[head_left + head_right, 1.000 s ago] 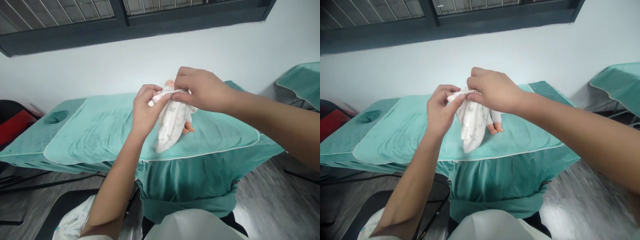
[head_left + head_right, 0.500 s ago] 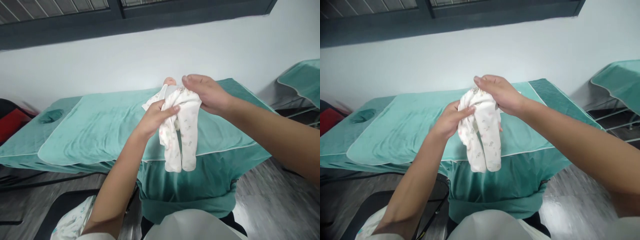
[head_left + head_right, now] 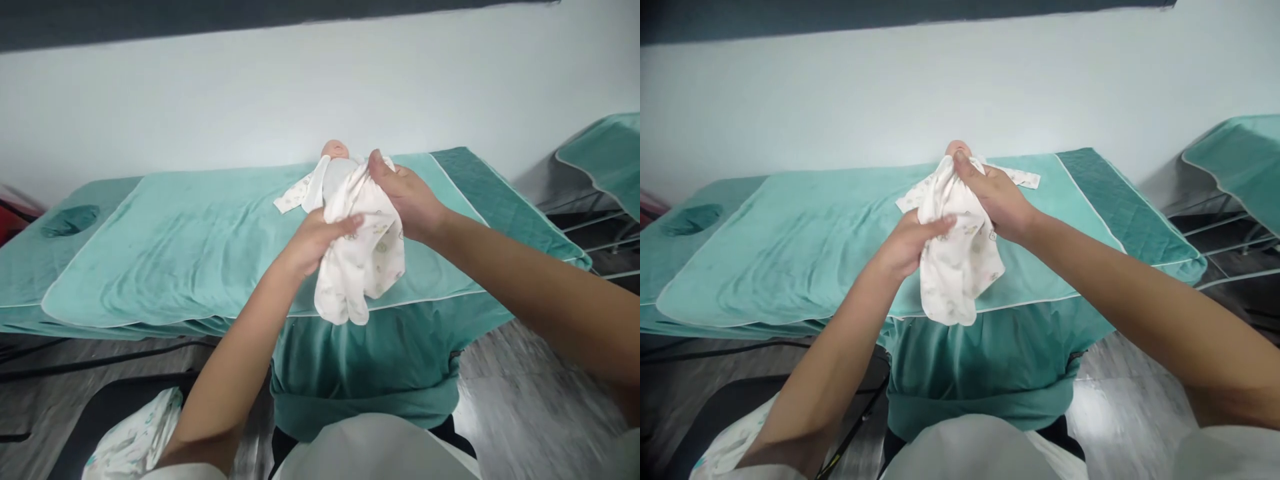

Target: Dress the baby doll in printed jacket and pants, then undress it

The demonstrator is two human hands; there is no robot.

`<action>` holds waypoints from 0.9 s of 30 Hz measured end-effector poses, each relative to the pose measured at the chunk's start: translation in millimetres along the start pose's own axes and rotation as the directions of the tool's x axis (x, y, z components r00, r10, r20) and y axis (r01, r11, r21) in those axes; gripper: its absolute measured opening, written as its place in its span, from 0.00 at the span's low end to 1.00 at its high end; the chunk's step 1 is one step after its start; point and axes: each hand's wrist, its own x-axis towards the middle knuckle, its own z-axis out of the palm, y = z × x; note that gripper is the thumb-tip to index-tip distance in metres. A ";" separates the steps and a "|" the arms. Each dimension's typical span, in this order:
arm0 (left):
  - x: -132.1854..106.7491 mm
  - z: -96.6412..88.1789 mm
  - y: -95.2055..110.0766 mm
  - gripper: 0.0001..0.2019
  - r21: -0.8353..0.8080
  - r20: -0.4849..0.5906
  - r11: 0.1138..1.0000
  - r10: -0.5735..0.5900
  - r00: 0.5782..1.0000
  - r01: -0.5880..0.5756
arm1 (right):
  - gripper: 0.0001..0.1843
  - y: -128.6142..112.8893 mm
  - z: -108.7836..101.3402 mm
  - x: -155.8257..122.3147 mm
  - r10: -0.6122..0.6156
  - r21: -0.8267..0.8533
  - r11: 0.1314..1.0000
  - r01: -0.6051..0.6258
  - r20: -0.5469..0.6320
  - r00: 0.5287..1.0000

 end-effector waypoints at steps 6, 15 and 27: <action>12.5 -7.4 -6.8 0.23 -0.013 -0.220 0.978 0.202 0.954 -0.210 | 0.25 1.3 -5.3 -9.1 0.188 0.042 0.976 -0.215 0.345 0.920; -4.9 -17.9 8.0 0.31 0.059 0.014 0.997 0.044 0.999 -0.044 | 0.11 2.3 -0.5 -2.7 0.077 0.164 0.982 -0.093 0.099 0.992; 15.5 -24.4 -14.0 0.27 -0.052 -0.105 0.989 0.132 0.986 -0.138 | 0.24 16.4 9.4 2.0 0.223 0.155 0.948 -0.278 0.302 0.927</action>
